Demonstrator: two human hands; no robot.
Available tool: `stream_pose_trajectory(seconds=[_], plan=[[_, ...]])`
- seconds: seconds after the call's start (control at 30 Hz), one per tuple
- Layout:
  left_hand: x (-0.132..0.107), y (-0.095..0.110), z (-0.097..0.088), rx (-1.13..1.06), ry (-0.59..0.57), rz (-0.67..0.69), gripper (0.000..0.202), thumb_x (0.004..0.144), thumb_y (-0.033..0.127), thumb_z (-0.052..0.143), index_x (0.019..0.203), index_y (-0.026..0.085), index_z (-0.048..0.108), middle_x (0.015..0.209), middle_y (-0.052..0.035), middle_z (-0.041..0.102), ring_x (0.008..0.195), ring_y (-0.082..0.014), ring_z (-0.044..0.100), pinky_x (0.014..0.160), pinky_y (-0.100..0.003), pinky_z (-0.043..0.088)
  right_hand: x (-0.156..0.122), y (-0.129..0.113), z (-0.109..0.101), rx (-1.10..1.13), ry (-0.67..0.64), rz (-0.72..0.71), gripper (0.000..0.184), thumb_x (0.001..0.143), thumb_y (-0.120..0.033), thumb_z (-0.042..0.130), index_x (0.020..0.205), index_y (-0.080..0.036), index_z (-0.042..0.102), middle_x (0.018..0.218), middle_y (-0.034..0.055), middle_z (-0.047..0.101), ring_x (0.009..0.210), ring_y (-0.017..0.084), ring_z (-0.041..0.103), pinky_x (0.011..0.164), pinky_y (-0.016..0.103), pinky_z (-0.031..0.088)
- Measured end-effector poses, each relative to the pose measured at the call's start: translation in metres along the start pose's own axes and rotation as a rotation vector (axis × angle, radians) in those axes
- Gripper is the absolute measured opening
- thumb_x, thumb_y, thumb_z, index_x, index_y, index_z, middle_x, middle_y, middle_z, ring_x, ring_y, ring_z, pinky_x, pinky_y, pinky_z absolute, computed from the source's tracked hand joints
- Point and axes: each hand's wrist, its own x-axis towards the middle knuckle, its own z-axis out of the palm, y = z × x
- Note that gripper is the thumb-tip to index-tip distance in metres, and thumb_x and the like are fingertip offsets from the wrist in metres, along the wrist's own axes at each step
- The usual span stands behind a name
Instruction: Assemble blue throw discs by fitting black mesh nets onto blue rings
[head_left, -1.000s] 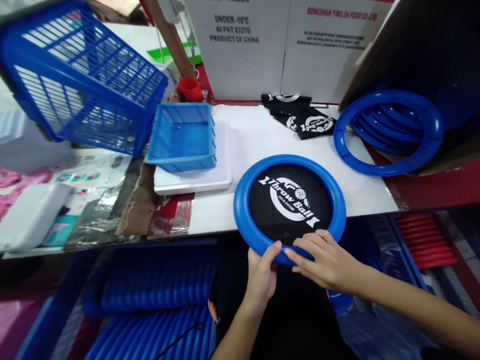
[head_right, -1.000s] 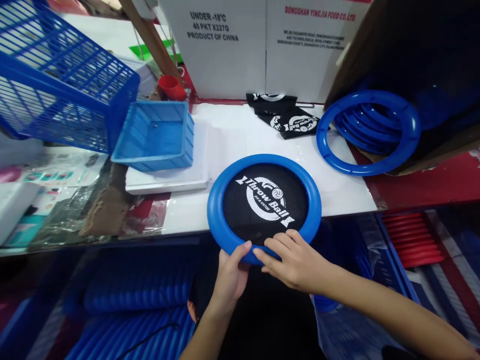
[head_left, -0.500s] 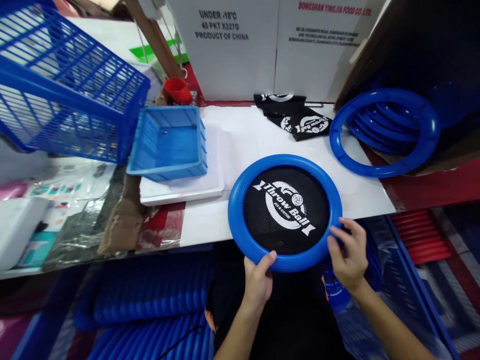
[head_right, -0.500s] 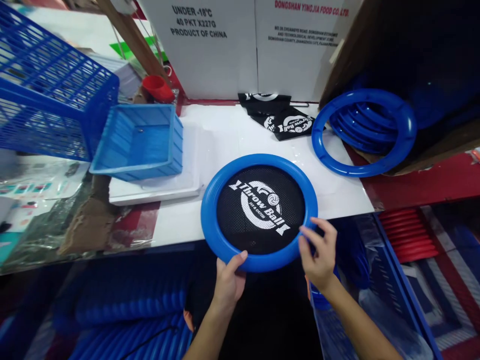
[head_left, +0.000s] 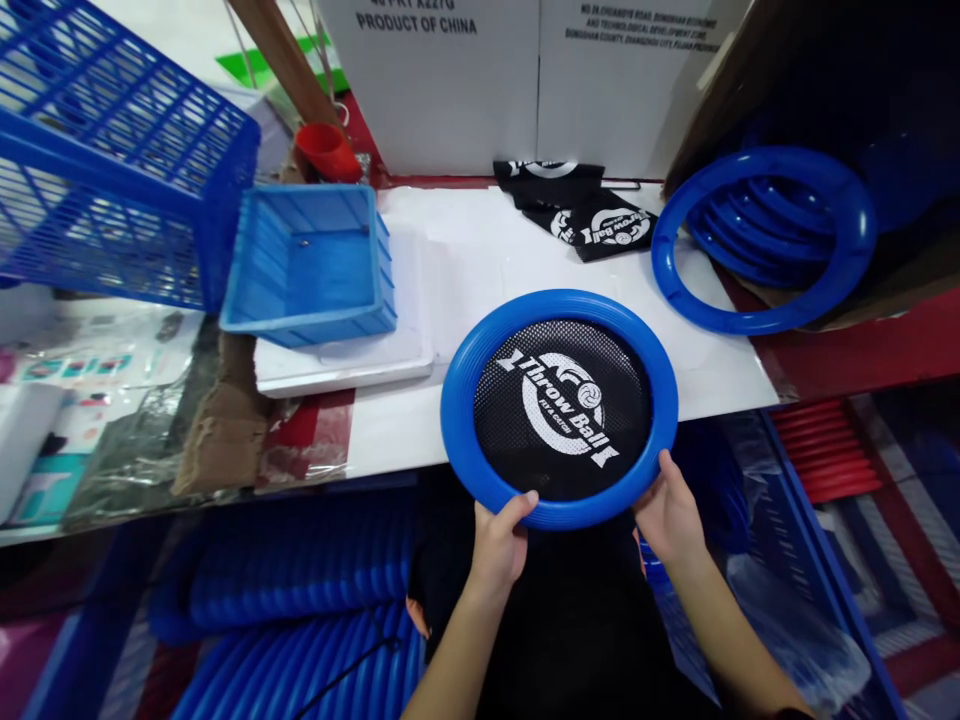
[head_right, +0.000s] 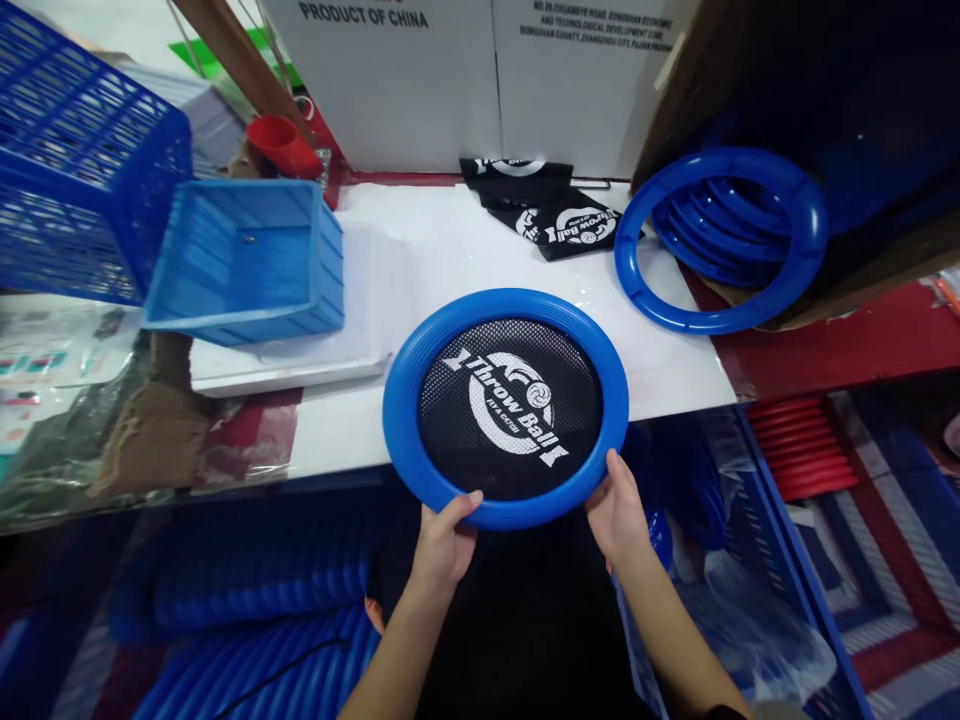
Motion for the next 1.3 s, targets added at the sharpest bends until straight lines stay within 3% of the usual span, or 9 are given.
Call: stream_pose_trajectory(seconds=[0.1,0.27,0.57,0.73,0.97,1.17,1.3], plan=[[-0.002,-0.005,0.003,-0.008,-0.006,0.045,0.060,0.046,0.019,0.094,0.101,0.021,0.069,0.084,0.0018,0.075,0.094,-0.0257,0.077,0.094,-0.037,0.059,0.000,-0.003,-0.002,-0.016,-0.014,0.033,0.062,0.067,-0.069,0.095,0.107,-0.024,0.082,0.125,0.0070,0.082,0.136,0.034,0.069,0.124,0.053,0.051],[0.002,-0.010,0.005,-0.017,-0.009,0.069,0.057,0.046,0.019,0.094,0.097,0.021,0.070,0.082,0.0026,0.075,0.087,-0.0228,0.076,0.092,-0.037,0.060,0.001,-0.003,0.001,-0.030,0.001,-0.039,0.064,0.064,-0.065,0.098,0.108,-0.023,0.081,0.121,0.0067,0.083,0.132,0.034,0.071,0.120,0.051,0.055],[0.003,-0.016,-0.002,0.013,-0.045,0.041,0.066,0.048,0.020,0.093,0.110,0.020,0.073,0.090,-0.0016,0.079,0.089,-0.0243,0.078,0.086,-0.035,0.061,-0.003,-0.003,-0.007,-0.098,0.039,-0.106,0.063,0.066,-0.065,0.097,0.108,-0.021,0.080,0.116,0.0091,0.084,0.121,0.034,0.076,0.114,0.050,0.059],[0.020,-0.016,-0.014,0.075,-0.109,0.043,0.078,0.042,0.021,0.095,0.118,0.020,0.074,0.088,-0.0016,0.080,0.089,-0.0279,0.079,0.087,-0.039,0.062,0.010,-0.015,-0.008,-0.119,0.010,-0.137,0.063,0.066,-0.061,0.097,0.113,-0.022,0.079,0.120,0.0086,0.083,0.126,0.034,0.074,0.116,0.050,0.057],[0.038,-0.013,-0.037,0.178,-0.195,0.034,0.089,0.041,0.020,0.097,0.126,0.018,0.073,0.102,-0.0074,0.083,0.101,-0.0330,0.079,0.096,-0.045,0.062,0.036,-0.017,-0.031,-0.151,0.020,-0.139,0.064,0.055,-0.061,0.100,0.102,-0.024,0.078,0.106,0.0069,0.085,0.110,0.035,0.080,0.108,0.053,0.062],[0.051,-0.011,-0.041,0.232,-0.285,0.065,0.080,0.043,0.026,0.101,0.118,0.016,0.075,0.108,-0.0112,0.083,0.113,-0.0387,0.077,0.108,-0.055,0.058,0.048,-0.011,-0.050,-0.197,-0.036,-0.133,0.058,0.060,-0.059,0.099,0.103,-0.026,0.077,0.104,0.0051,0.085,0.099,0.030,0.081,0.099,0.047,0.065],[0.054,-0.002,-0.061,0.456,-0.293,0.183,0.075,0.049,0.035,0.105,0.116,0.015,0.079,0.115,-0.0146,0.082,0.117,-0.0414,0.076,0.113,-0.059,0.056,0.052,-0.028,-0.058,-0.424,-0.119,-0.195,0.063,0.060,-0.064,0.099,0.103,-0.024,0.077,0.101,0.0068,0.084,0.097,0.030,0.080,0.096,0.045,0.065]])
